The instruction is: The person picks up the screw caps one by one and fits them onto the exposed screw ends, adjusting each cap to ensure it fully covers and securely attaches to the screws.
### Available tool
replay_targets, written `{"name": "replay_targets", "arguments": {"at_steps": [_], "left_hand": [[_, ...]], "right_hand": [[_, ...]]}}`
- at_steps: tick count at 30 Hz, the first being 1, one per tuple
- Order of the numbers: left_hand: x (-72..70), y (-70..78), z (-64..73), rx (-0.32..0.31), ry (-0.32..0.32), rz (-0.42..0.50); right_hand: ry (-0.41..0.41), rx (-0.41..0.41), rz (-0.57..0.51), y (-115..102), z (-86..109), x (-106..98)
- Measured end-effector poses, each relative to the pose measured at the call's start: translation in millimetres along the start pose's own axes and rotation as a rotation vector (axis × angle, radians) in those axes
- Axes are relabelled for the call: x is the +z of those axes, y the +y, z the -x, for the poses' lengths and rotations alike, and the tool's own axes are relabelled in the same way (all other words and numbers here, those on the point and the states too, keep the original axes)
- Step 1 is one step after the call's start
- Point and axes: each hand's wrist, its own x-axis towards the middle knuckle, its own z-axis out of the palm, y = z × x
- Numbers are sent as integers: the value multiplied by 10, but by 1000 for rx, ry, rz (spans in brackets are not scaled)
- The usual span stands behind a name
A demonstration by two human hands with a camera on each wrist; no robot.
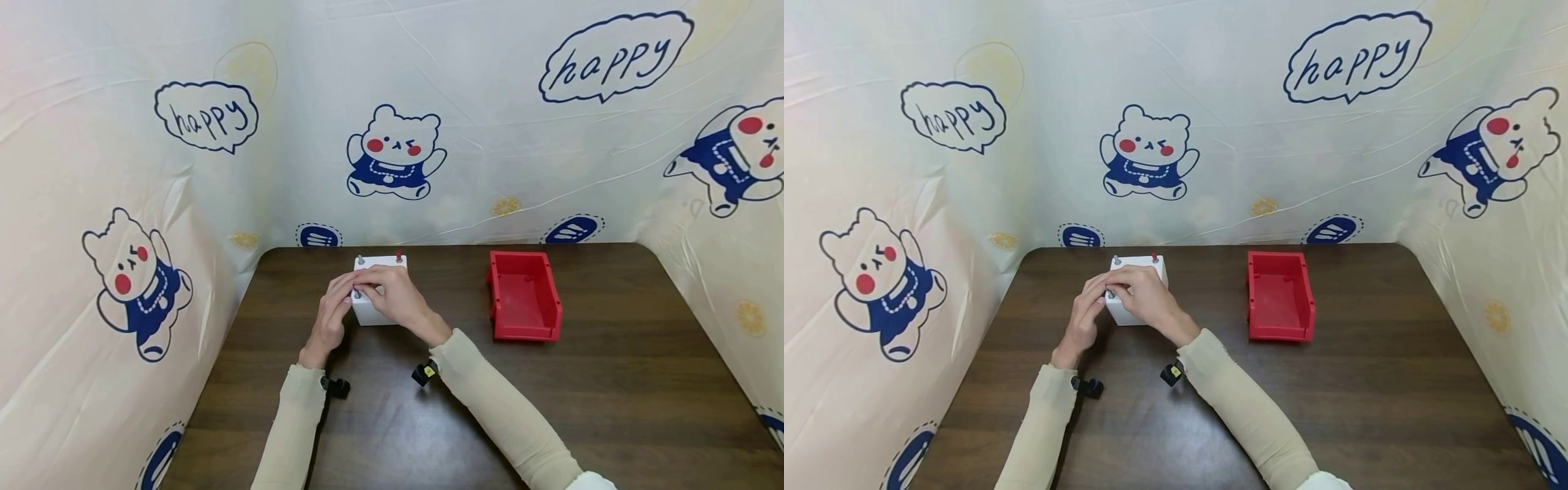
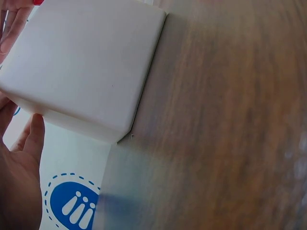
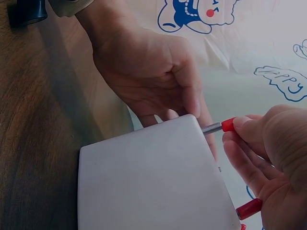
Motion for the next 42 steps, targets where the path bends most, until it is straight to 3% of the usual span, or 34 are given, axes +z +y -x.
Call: {"name": "replay_targets", "arguments": {"at_steps": [14, 27, 42], "left_hand": [[1, 0, 4, -19, -6, 7], [16, -9, -12, 39, 16, 19], [14, 5, -15, 33, 14, 22]], "right_hand": [[-28, -4, 30, -1, -1, -4], [-50, -55, 109, -1, -1, 7], [-124, -41, 168, -32, -7, -10]]}}
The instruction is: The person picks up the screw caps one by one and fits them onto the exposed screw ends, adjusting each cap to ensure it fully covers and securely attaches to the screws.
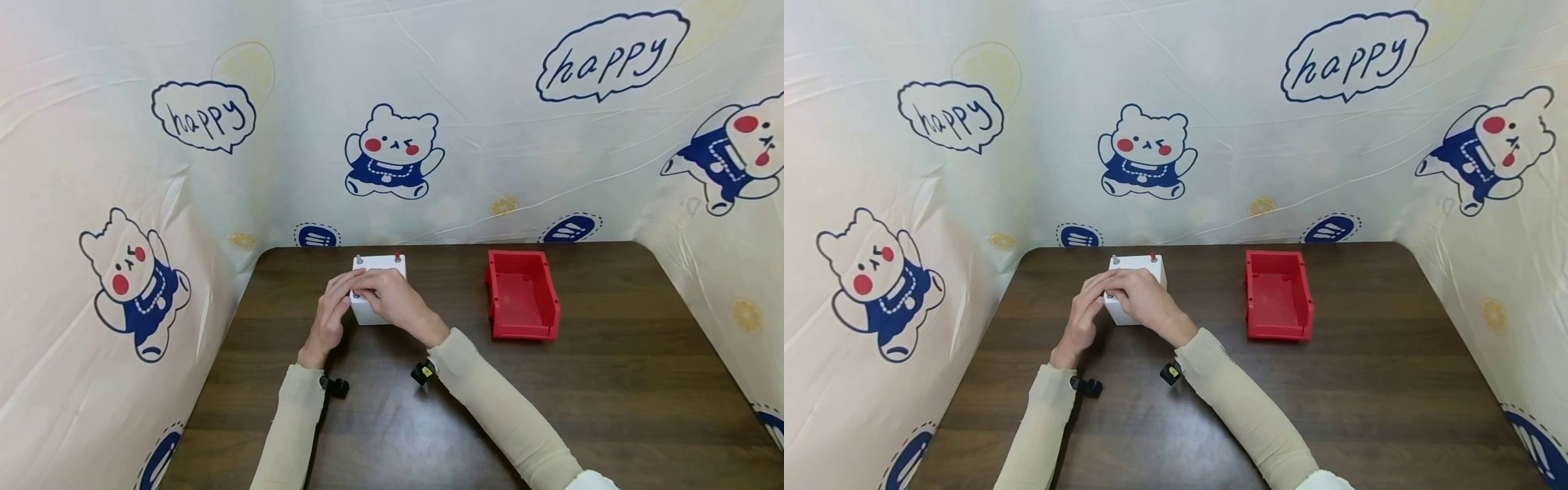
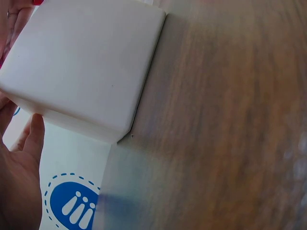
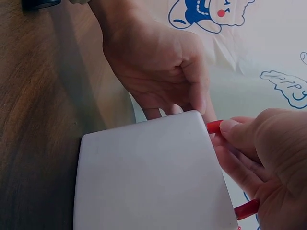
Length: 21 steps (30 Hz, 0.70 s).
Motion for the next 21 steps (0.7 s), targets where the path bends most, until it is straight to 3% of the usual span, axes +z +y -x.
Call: {"name": "replay_targets", "arguments": {"at_steps": [10, 21], "left_hand": [[3, -8, -7, 9, 8, -2], [6, -14, 3, 7, 9, -1]], "right_hand": [[16, 9, -34, -3, -12, -32], [67, 1, -54, -78, 19, -249]]}}
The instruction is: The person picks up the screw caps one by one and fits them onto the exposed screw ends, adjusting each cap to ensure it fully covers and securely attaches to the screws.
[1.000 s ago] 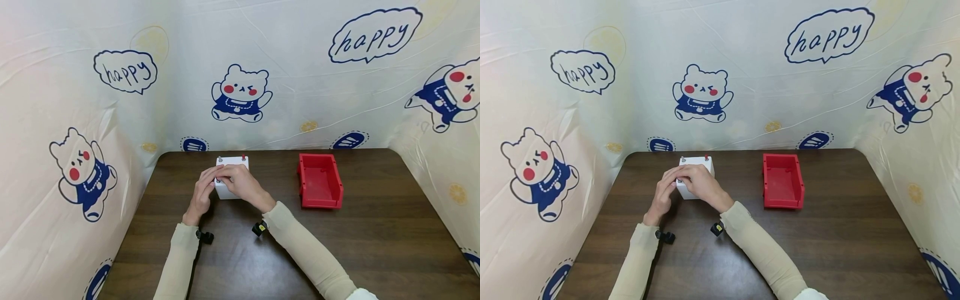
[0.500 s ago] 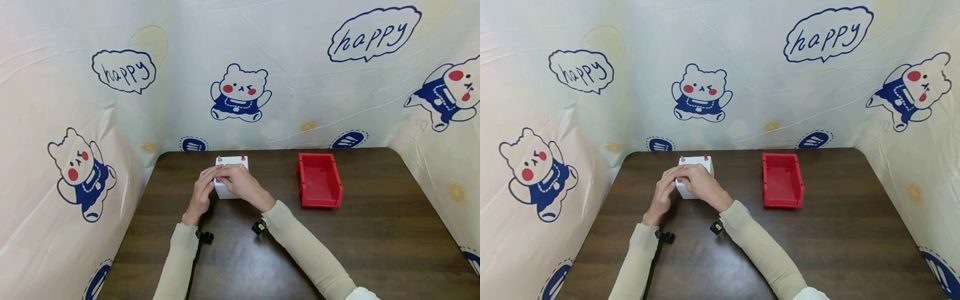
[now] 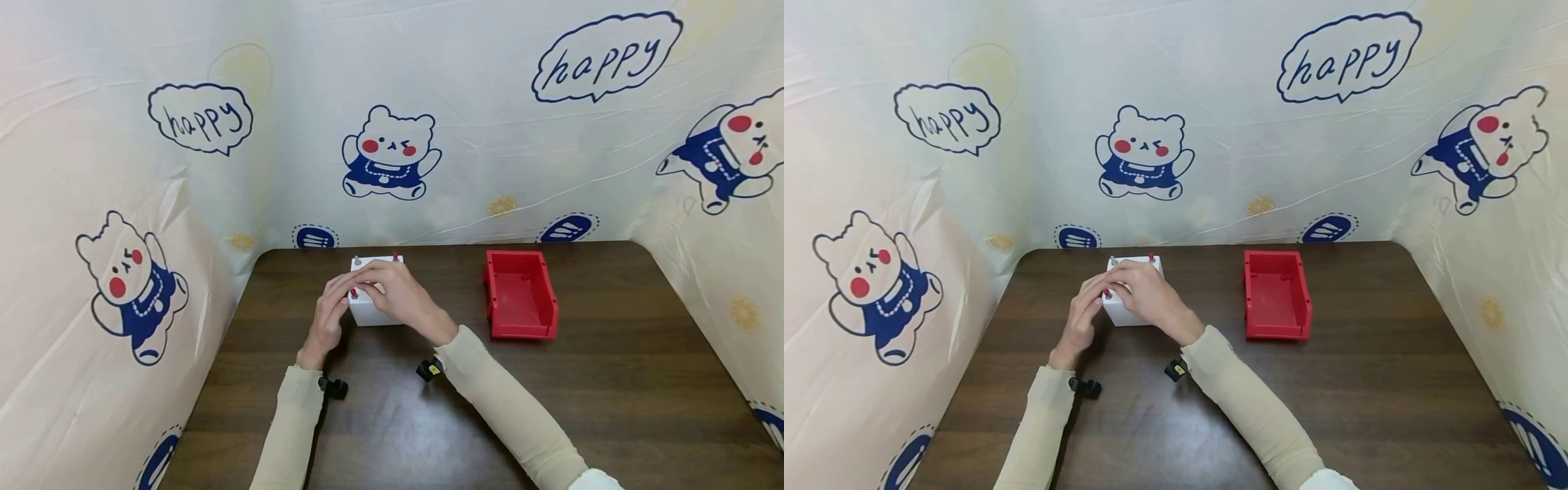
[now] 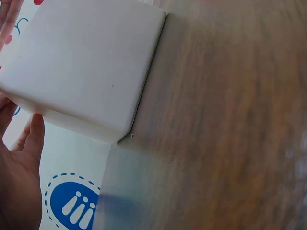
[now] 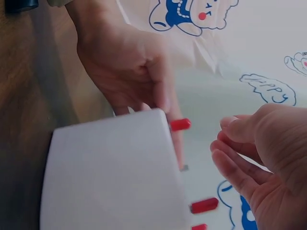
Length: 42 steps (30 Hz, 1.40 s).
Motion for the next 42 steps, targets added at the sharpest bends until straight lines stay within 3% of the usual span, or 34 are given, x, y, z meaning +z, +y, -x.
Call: {"name": "replay_targets", "arguments": {"at_steps": [7, 13, 28, 42], "left_hand": [[0, 3, -13, -23, -20, -7], [4, 37, -5, -78, -44, -18], [25, 7, 3, -65, -24, -5], [33, 56, -7, -92, -27, -30]], "right_hand": [[62, -13, 24, 65, 79, -211], [80, 42, 21, 142, 200, -373], [34, 65, 130, 395, 552, -695], [121, 142, 164, 679, 958, -1229]]}}
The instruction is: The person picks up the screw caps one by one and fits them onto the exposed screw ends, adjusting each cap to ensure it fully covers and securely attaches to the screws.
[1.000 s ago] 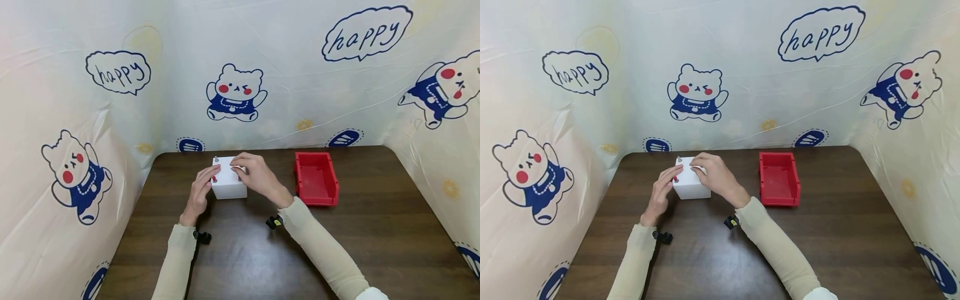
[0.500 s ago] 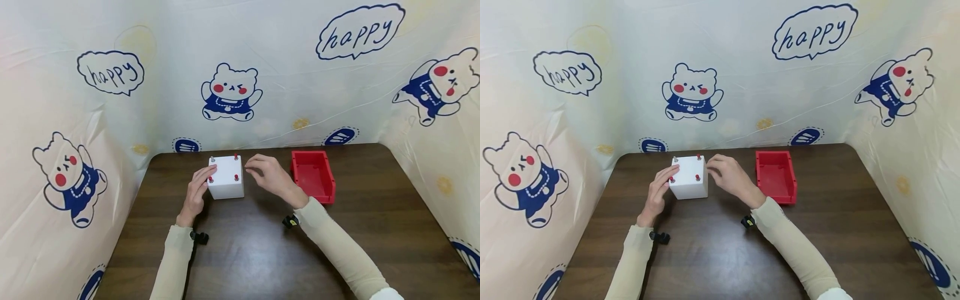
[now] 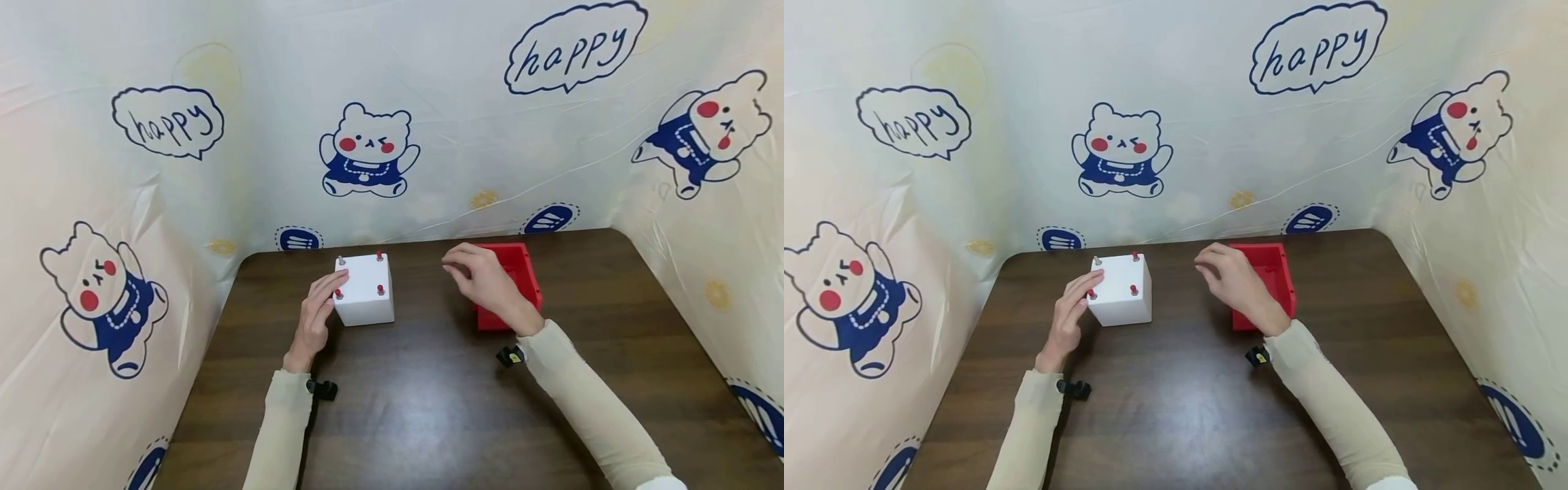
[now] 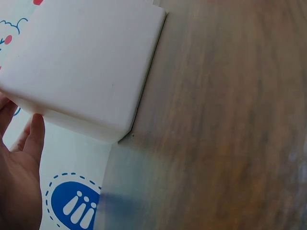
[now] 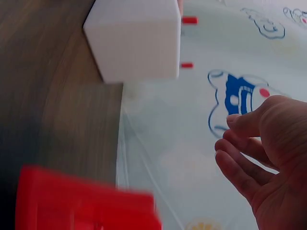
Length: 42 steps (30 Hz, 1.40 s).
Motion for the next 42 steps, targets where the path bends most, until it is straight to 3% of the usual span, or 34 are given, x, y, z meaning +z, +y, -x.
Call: {"name": "replay_targets", "arguments": {"at_steps": [9, 16, 20, 27, 30, 33, 42], "left_hand": [[-40, 22, 15, -24, 18, 2], [-60, 12, 41, -32, 18, -1], [-60, 11, 35, -26, 18, -5], [-49, 9, 31, -31, 12, -1], [-40, -2, 34, -31, 5, -1], [-26, -11, 32, -27, 2, 4], [6, 7, 4, -13, 0, 1]], "right_hand": [[33, 109, 66, 255, 150, -152], [-41, 209, 114, 415, 326, -191], [-169, 246, 140, 458, 356, -234], [-526, 395, 135, 491, 309, -304], [-638, 443, 151, 518, 302, -304], [-698, 458, 162, 552, 310, -300], [-773, 421, 137, 629, 336, -287]]}}
